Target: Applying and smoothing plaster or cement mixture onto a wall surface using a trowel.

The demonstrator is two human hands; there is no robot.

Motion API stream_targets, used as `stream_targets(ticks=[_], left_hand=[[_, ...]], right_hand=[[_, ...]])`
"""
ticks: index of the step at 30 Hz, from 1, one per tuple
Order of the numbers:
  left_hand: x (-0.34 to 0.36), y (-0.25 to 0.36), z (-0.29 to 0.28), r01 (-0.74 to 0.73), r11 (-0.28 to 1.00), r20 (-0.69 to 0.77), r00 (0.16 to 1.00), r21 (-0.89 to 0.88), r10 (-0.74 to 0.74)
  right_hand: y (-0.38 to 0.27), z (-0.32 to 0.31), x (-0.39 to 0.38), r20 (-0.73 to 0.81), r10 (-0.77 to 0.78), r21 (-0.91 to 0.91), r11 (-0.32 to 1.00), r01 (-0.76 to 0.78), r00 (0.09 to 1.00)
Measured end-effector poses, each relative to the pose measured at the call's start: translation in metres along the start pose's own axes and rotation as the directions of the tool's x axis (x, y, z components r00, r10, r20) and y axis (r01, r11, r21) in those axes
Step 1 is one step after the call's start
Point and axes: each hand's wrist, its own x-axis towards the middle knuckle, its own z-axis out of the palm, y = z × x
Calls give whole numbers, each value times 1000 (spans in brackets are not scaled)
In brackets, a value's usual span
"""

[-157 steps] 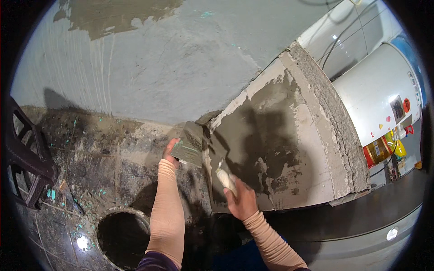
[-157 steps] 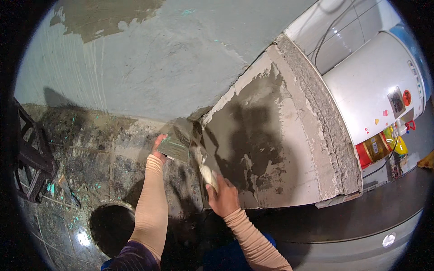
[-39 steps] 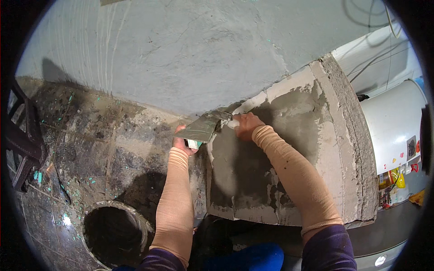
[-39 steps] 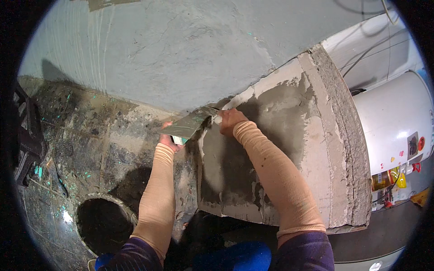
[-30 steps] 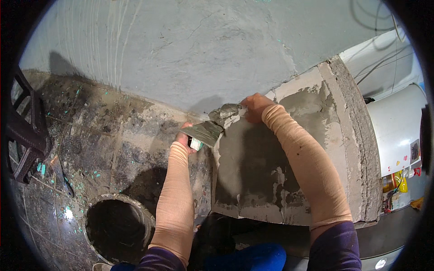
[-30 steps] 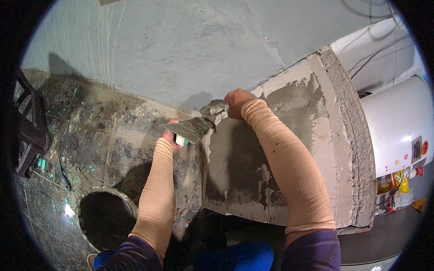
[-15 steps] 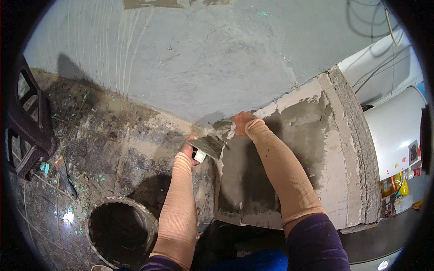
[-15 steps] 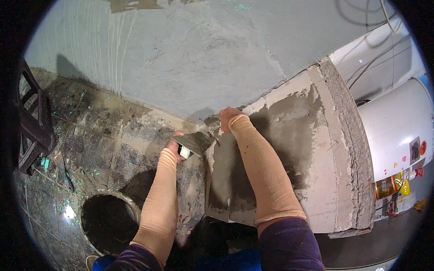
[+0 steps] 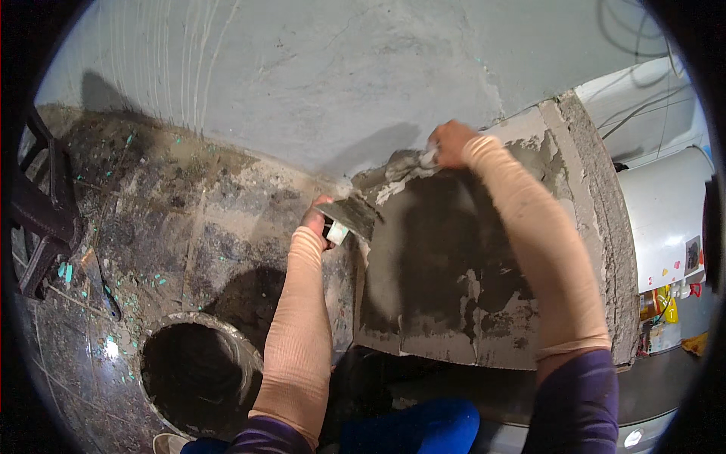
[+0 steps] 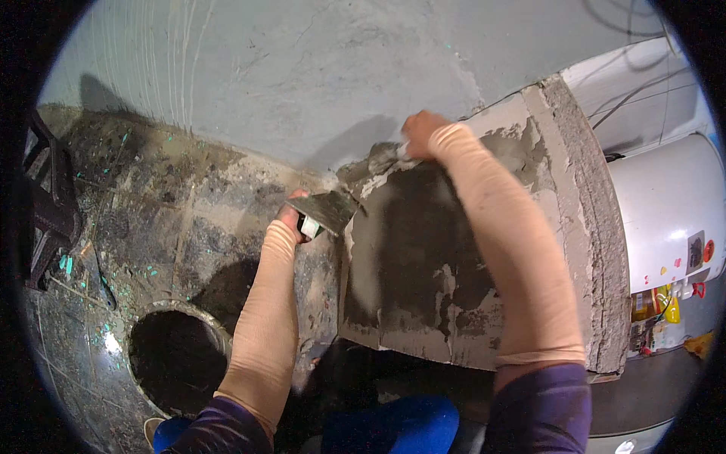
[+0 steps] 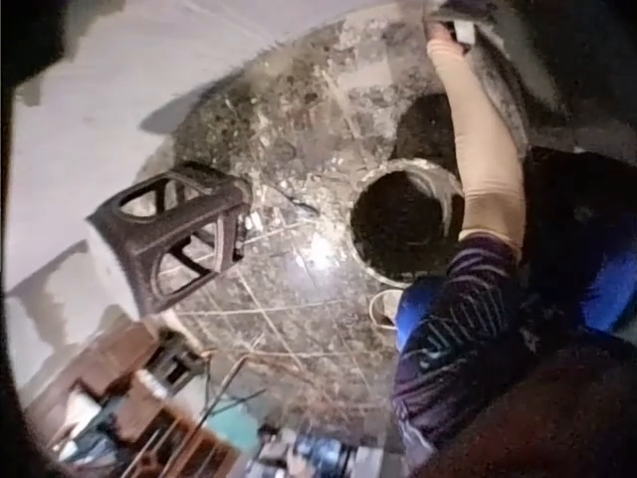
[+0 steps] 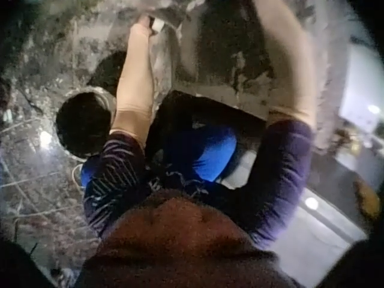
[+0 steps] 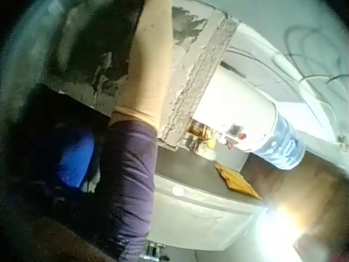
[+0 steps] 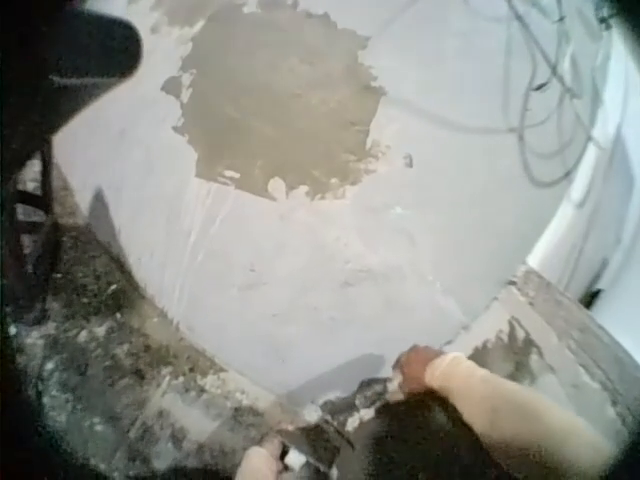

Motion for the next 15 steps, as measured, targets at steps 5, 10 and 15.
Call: stream_targets(ticks=[5, 10, 15], left_hand=[[-3, 2, 1, 25, 1000, -13, 1000, -13, -25], [-10, 5, -5, 7, 999, 25, 1000, -45, -6], [-26, 9, -8, -38, 990, 59, 997, -138, 46]], right_hand=[[18, -65, -29, 104, 56, 18, 998, -58, 993], [4, -51, -31, 89, -34, 133, 991, 22, 995], [-48, 37, 10, 93, -122, 170, 980, 105, 988]])
